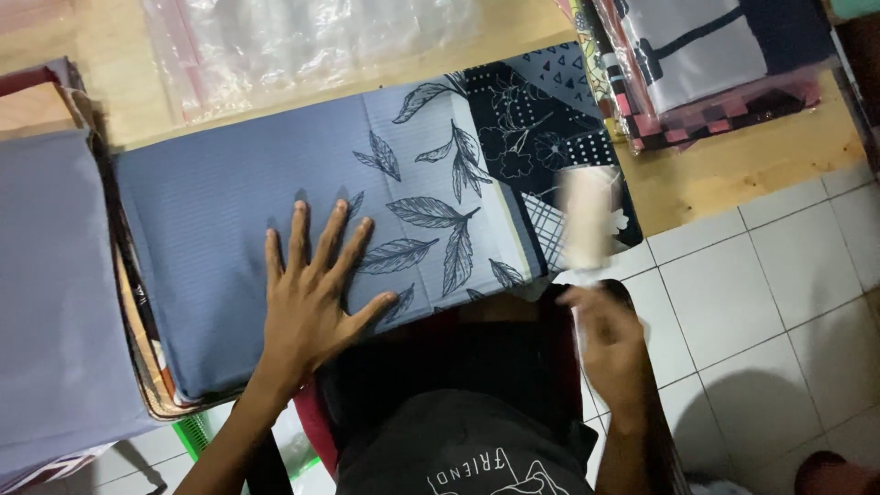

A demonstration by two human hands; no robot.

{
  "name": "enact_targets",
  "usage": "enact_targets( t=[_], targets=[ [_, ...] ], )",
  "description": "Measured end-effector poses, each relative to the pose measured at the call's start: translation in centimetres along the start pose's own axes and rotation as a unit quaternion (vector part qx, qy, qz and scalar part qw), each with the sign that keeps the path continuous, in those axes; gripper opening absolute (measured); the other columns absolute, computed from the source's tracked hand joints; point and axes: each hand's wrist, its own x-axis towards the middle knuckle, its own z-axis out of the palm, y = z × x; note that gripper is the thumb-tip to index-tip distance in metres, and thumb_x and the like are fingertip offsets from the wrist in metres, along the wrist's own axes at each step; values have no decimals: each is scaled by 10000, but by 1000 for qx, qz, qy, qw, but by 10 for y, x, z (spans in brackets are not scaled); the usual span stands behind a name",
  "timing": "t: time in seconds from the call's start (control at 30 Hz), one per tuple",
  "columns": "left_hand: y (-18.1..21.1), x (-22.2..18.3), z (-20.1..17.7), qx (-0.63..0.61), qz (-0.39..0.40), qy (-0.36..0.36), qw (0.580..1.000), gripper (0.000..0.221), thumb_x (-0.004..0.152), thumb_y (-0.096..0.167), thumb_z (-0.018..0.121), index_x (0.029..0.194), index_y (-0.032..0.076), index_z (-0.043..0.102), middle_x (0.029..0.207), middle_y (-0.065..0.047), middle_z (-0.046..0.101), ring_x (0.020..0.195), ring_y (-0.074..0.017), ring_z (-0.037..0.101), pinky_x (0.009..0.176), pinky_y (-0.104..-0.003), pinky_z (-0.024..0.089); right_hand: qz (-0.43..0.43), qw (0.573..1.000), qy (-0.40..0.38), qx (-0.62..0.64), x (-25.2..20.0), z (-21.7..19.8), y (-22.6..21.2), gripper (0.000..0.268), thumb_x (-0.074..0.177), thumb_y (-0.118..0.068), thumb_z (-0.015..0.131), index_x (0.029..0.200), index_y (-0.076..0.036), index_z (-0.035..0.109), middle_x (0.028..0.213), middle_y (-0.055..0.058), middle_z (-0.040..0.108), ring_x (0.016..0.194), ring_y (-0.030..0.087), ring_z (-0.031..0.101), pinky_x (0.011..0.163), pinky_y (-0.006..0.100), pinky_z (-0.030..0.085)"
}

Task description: Using a lint roller to clean a piece of patterned fabric on a table

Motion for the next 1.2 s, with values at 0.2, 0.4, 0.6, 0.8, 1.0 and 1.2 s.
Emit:
enact_targets(
  t=[0.2, 0.4, 0.6, 0.8, 1.0, 1.2],
  targets=[
    [-1, 0, 0, -9, 1, -2, 1000, 877, 924, 752, 460, 1647, 288, 286, 1727, -23, 260, 1606, -377, 123, 1236, -679, 139, -16, 987, -128, 94, -1, 39, -28, 188, 963, -79, 592, 998, -60, 776, 1018, 54, 802, 943, 166, 737, 865, 284, 553],
    [-1, 0, 0, 0, 2, 4, 1000, 872, 923, 754, 478, 1639, 283, 318, 1720, -19, 280, 1599, -386, 152, 1217, -692, 184, 105, 992, 64, -27, 25, -28, 8, 211, 1097, -168, 567, 1098, -58, 746, 1080, -5, 729, 662, 107, 475, 565, 245, 431],
    [0, 0, -2, 3, 4, 2, 1000, 870, 938, 760, 447, 1647, 280, 292, 1725, -24, 263, 1599, -398, 145, 1218, -697, 186, -16, 1000, 17, 9, 13, -1, 17, 180, 1049, -46, 538, 1123, 7, 693, 1154, 154, 726, 1112, 268, 693, 1033, 380, 558],
    [-2, -1, -1, -6, 12, 7, 1000, 878, 934, 759, 462, 1644, 266, 302, 1725, -23, 265, 1603, -390, 148, 1212, -703, 199, -184, 969, -159, 39, 10, 85, -86, 119, 957, -40, 646, 1025, -28, 743, 913, 76, 757, 795, 173, 735, 739, 308, 574],
    [-3, -1, -1, -16, 1, -12, 1000, 882, 932, 780, 421, 1651, 294, 263, 1735, -7, 225, 1609, -368, 87, 1227, -692, 137, -2, 998, -57, -28, 40, 32, -33, 209, 983, -106, 609, 1119, -66, 762, 1162, 102, 778, 973, 217, 760, 808, 313, 635],
    [-2, -1, 0, -1, 3, 1, 1000, 881, 933, 778, 423, 1646, 275, 297, 1726, -26, 249, 1596, -395, 132, 1224, -683, 172, 19, 994, 66, -85, 51, -21, -9, 208, 1101, -58, 515, 1107, -35, 722, 1030, 41, 711, 663, 118, 448, 557, 274, 340]
  ],
)
